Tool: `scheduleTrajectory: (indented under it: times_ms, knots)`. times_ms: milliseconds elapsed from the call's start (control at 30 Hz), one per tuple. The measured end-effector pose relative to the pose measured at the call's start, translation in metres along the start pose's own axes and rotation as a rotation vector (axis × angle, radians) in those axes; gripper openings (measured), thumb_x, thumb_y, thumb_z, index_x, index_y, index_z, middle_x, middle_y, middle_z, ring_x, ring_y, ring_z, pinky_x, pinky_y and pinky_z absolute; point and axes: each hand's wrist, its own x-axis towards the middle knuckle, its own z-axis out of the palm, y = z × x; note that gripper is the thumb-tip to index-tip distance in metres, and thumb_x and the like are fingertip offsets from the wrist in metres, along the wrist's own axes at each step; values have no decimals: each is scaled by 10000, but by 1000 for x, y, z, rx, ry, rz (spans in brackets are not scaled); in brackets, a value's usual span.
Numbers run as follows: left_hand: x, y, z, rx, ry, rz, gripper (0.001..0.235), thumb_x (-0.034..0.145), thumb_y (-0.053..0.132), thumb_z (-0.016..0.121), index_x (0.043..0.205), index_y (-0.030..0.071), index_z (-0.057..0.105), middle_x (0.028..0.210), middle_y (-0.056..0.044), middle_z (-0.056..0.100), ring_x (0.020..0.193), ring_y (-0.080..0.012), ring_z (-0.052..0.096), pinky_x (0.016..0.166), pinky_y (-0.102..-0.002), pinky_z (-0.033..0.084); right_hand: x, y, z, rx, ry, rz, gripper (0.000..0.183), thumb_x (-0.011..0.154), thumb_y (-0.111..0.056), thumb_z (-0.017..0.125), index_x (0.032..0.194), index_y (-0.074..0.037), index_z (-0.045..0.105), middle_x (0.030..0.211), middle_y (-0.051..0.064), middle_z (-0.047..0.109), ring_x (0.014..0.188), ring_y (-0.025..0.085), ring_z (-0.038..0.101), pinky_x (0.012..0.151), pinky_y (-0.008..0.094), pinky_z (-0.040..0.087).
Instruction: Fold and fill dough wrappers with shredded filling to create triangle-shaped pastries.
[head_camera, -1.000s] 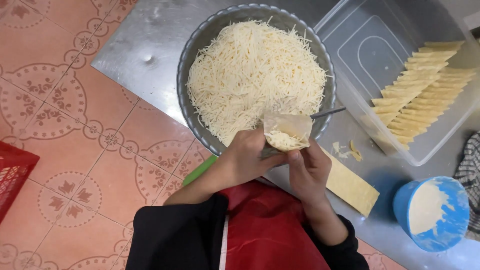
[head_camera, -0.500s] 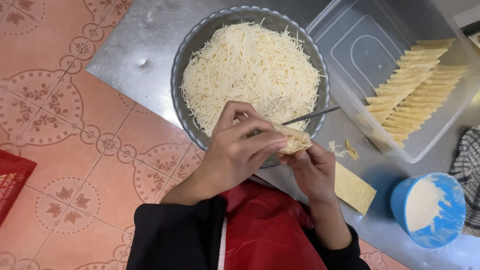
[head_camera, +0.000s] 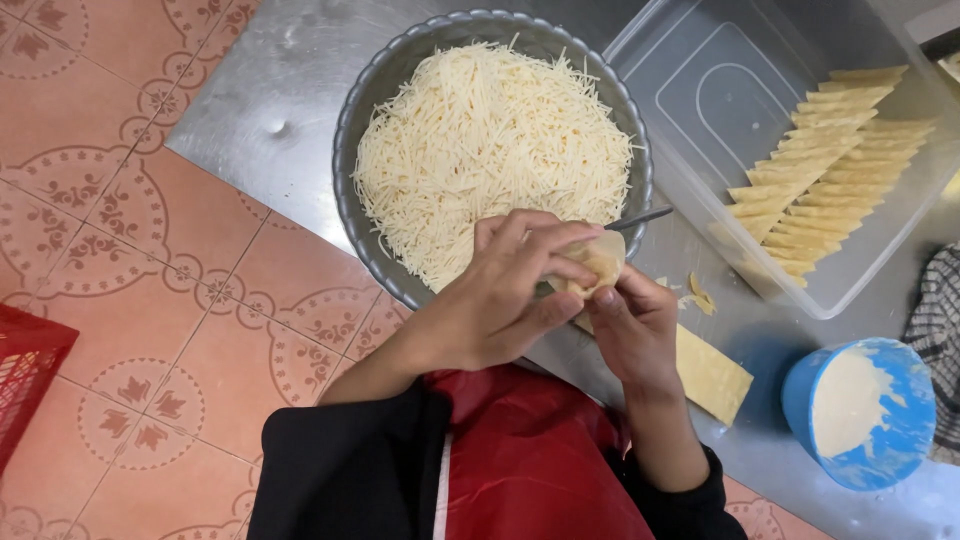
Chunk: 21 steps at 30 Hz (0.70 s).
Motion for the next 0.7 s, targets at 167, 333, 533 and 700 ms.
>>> scheduleTrajectory:
  times_ms: [167,333,533,700]
  knots:
    - [-27,-21,-2,-86,213,-114,257,1051,353,669,1187,134,669,1115,-64,715,1078,-204,727,1002,-357,543,-1,1,-14,88,31,-33,414,1091,-142,623,1399,125,555,1249,162,685,1053,213,679,930,333,552]
    - [-19,-2,12,27,93,-185,304,948,344,803,1099,82,771,1063,-65,785,995,-202,749,864,-358,612,-6,0,-14,178,12,-56,412,1107,-155,628,1398,122,534,1261,173,685,1092,228,680,966,350,551]
    - [-5,5,42,-67,261,-109,369,958,242,786,1233,9,705,1226,-164,718,1143,-276,730,947,-384,611,-8,-2,-5,145,105,-85,457,1044,-134,645,1414,98,510,1291,159,662,1146,235,673,996,372,557]
    - [-15,-10,65,-550,231,-319,284,1015,140,695,1272,19,710,1085,-141,807,890,-149,776,767,-273,626,-14,1,-9,186,91,-119,438,1040,-89,621,1430,79,513,1275,166,668,1063,250,687,833,381,579]
